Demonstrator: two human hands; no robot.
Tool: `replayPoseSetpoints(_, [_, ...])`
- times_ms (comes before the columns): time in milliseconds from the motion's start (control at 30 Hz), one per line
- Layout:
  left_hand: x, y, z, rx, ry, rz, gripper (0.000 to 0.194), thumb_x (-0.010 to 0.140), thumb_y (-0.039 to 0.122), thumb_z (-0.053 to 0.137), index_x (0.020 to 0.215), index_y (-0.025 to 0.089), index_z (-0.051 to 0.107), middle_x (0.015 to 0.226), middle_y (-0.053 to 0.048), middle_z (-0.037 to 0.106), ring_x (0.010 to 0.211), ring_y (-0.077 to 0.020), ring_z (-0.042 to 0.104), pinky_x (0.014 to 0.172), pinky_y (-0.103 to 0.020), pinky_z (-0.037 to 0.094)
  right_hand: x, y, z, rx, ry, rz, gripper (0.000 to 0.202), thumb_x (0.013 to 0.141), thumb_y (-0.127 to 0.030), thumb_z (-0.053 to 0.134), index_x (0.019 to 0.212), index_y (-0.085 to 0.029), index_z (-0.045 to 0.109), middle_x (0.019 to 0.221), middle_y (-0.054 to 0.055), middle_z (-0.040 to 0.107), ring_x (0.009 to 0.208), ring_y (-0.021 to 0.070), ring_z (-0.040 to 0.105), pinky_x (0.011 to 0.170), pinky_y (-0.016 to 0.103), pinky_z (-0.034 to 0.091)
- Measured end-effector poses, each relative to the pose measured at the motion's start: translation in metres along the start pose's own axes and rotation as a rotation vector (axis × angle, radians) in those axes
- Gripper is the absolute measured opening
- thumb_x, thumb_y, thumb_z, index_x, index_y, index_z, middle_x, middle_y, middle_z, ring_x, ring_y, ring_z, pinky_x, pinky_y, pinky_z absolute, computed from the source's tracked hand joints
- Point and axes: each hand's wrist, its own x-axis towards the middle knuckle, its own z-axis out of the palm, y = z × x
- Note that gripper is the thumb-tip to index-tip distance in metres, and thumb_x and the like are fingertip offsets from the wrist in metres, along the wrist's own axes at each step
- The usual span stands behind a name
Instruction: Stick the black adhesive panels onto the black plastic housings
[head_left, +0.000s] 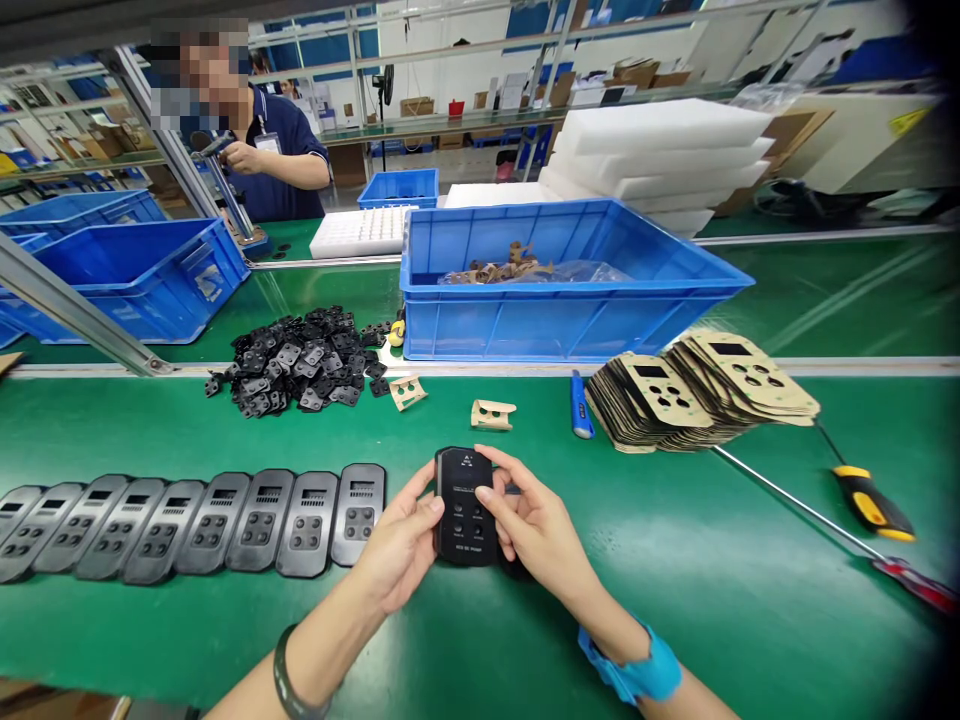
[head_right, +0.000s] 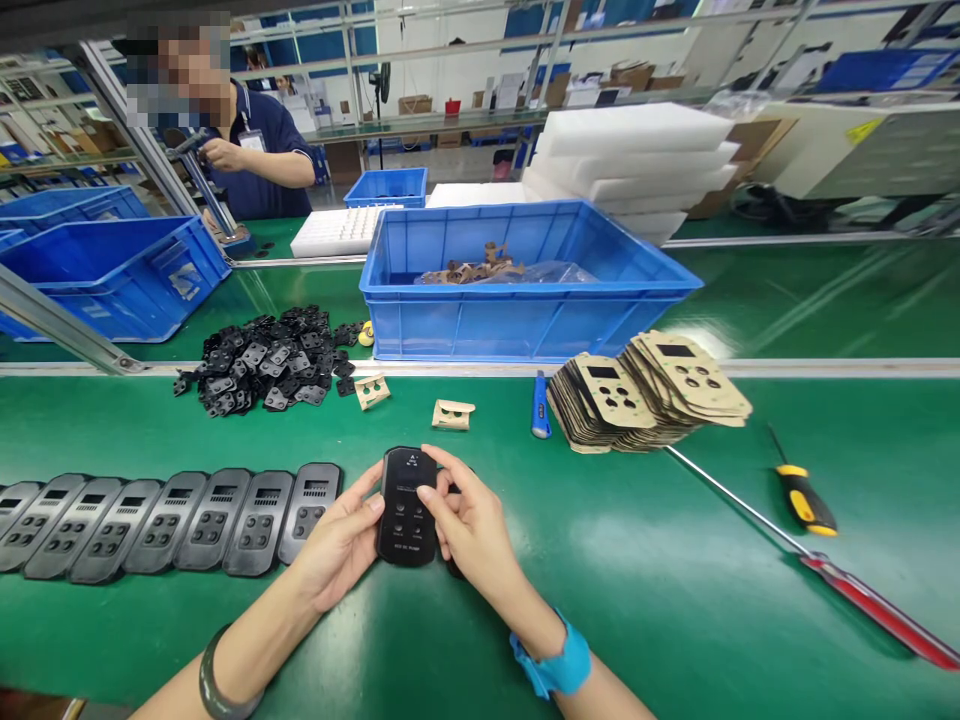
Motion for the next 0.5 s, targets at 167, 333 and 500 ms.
replayPoseSetpoints(167, [-0.0018,-0.0030,0.0002,0.111,-0.036,0.047,0.069,0.076,0.023,0.074,0.138,0.020,0.042,0.116,-0.011,0.065,0.113,-0.0259,0.056,0.101,-0.041,0.037,-0.0007,0.0021,0.0002,-0.050,0.015,0.014,0.046,0.086,-0.041,0.060,0.129,-0.028,0.050,0.078,-0.005,0.039,0.036,0.0028,0.043,0.028,0.017,0.036])
replayPoseSetpoints(333, [-0.0034,-0.0027,0.0020,0.162,-0.050,0.069,0.060,0.079,0.026,0.071,0.134,0.022,0.048,0.129,-0.011,0.057,0.122,-0.0277,0.049,0.102,-0.040,0.036,0.0024,0.0048,-0.0035,-0.158,0.046,-0.033,0.050,0.083,-0.039,0.063,0.131,-0.028,0.050,0.084,-0.002,0.043,0.046,0.0049,0.046,0.038,0.019,0.042])
replayPoseSetpoints(500, [-0.0054,-0.0006,0.0027,0.209,-0.016,0.023,0.064,0.078,0.028,0.070,0.137,0.026,0.045,0.140,-0.007,0.048,0.132,-0.0266,0.038,0.107,-0.037,0.032,0.0004,0.0000,-0.0043,-0.133,-0.051,0.038,0.053,0.088,-0.045,0.054,0.132,-0.019,0.044,0.061,-0.004,0.052,0.040,0.0083,0.042,0.034,0.019,0.035])
